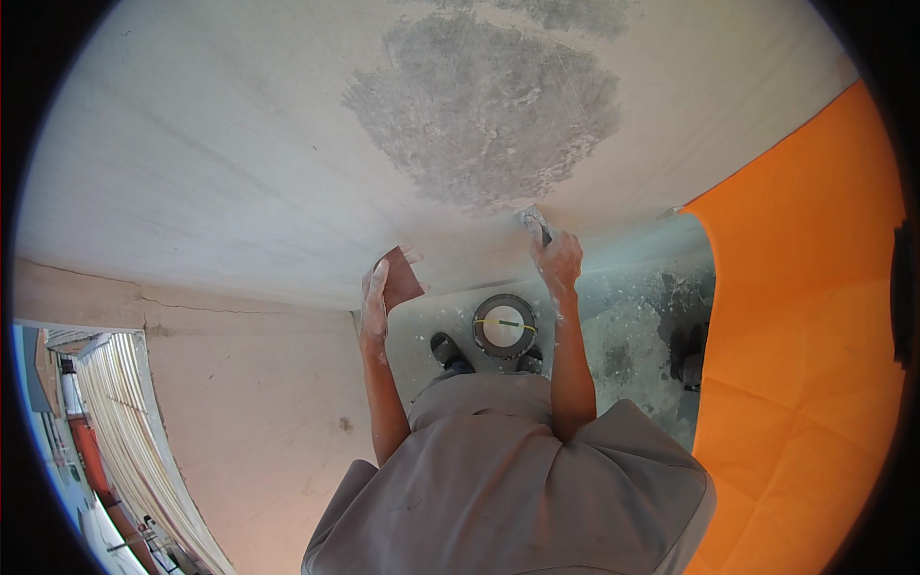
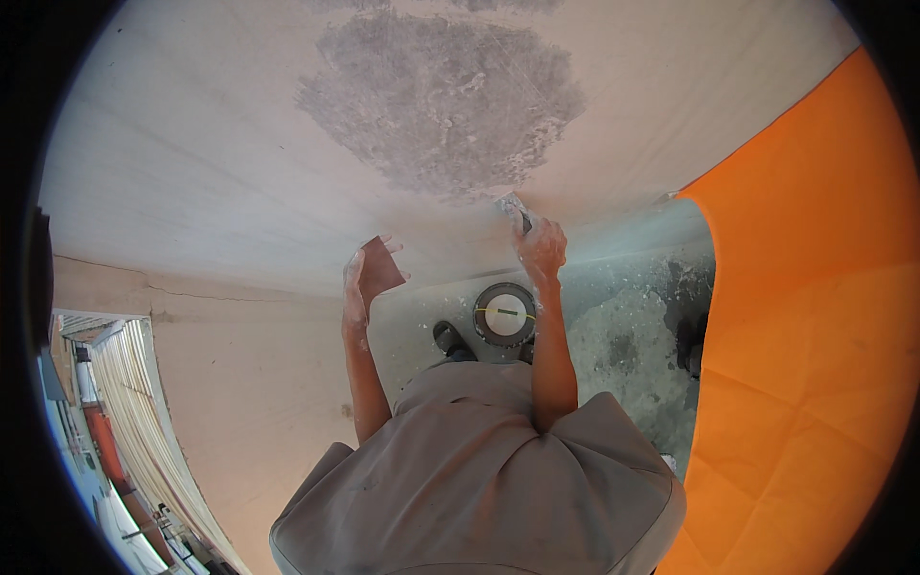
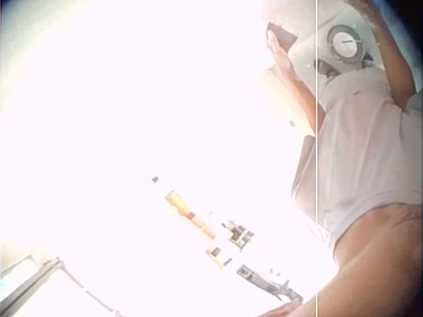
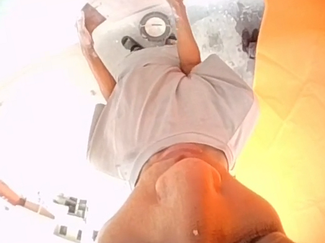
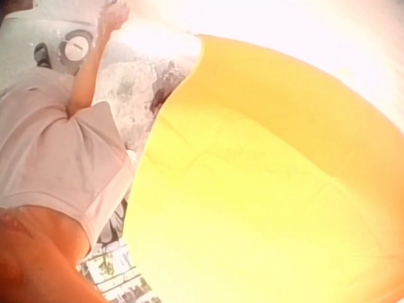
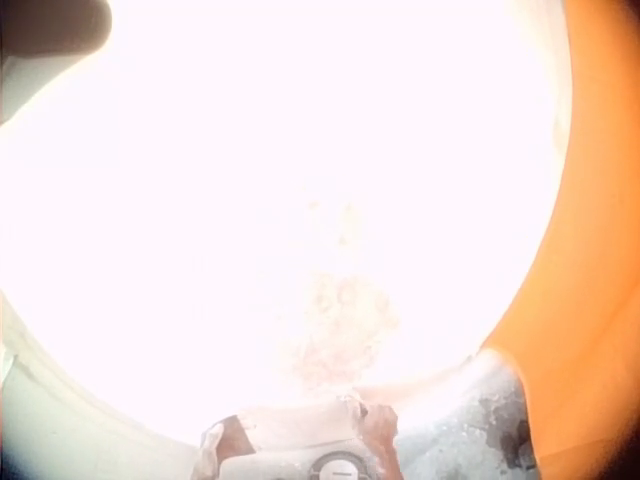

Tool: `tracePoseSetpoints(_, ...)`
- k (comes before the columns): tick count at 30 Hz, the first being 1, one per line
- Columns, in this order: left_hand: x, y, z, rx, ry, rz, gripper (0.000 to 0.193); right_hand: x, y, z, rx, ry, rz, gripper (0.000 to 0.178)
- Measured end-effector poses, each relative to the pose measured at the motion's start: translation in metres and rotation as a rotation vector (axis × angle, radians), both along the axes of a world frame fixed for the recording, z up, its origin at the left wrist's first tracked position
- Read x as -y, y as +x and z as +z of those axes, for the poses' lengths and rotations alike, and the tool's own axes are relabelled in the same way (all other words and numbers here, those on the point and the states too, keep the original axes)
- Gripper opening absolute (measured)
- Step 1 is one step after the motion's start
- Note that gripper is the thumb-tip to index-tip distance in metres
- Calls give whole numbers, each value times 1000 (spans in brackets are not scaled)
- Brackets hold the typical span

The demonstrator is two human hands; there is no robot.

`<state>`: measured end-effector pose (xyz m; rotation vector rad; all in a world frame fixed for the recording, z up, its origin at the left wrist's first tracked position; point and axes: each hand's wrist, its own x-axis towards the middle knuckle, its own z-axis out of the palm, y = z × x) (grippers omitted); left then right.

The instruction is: The recorder uses sandpaper and a putty knife to sand down a patched area on a wall.

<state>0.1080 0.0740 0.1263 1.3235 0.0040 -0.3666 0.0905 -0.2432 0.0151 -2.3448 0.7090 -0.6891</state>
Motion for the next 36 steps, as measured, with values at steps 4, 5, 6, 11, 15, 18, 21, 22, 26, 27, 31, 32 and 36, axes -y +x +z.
tracePoseSetpoints(4, 6, -5, -5, -47, 19, 6, 66, 8, -8, 10, 35, -290, 0, 36)
tracePoseSetpoints(5, 6, -5, -4, -45, 16, 13, 66, 7, -6, 15, 38, -292, 5, 36)
tracePoseSetpoints(6, 7, -5, -3, -47, 23, 5, 66, 7, -5, 20, -7, -318, 10, 36)
tracePoseSetpoints(11, -1, 0, -8, -54, -64, 27, 56, 17, -2, 36, -42, -333, 83, 34)
tracePoseSetpoints(15, -5, 10, -12, -43, -72, 38, 55, 31, -2, 48, -97, -409, 152, 35)
tracePoseSetpoints(18, 0, 17, -10, -46, -88, 54, 55, 33, -2, 44, -68, -453, 146, 37)
tracePoseSetpoints(21, 0, 24, -8, -32, -84, 56, 56, 21, -1, 55, -87, -410, 112, 37)
tracePoseSetpoints(22, -1, 26, -9, -9, -71, 35, 56, 14, -1, 60, -126, -348, 94, 37)
tracePoseSetpoints(26, 1, 37, -13, 19, -86, -13, 54, -1, 0, 25, -163, -177, -19, 43)
tracePoseSetpoints(27, 1, 38, -14, 15, -70, -12, 58, -5, 2, 17, -92, -137, -36, 47)
tracePoseSetpoints(31, 1, 35, -13, -53, -136, 23, 57, -29, 7, 16, -151, 527, -24, 62)
tracePoseSetpoints(32, 4, 38, -9, -57, -131, 7, 57, -25, 12, 13, -150, 533, -41, 62)
tracePoseSetpoints(36, 13, 32, -3, -58, -134, 31, 58, -19, 4, 16, -187, 650, 71, 68)
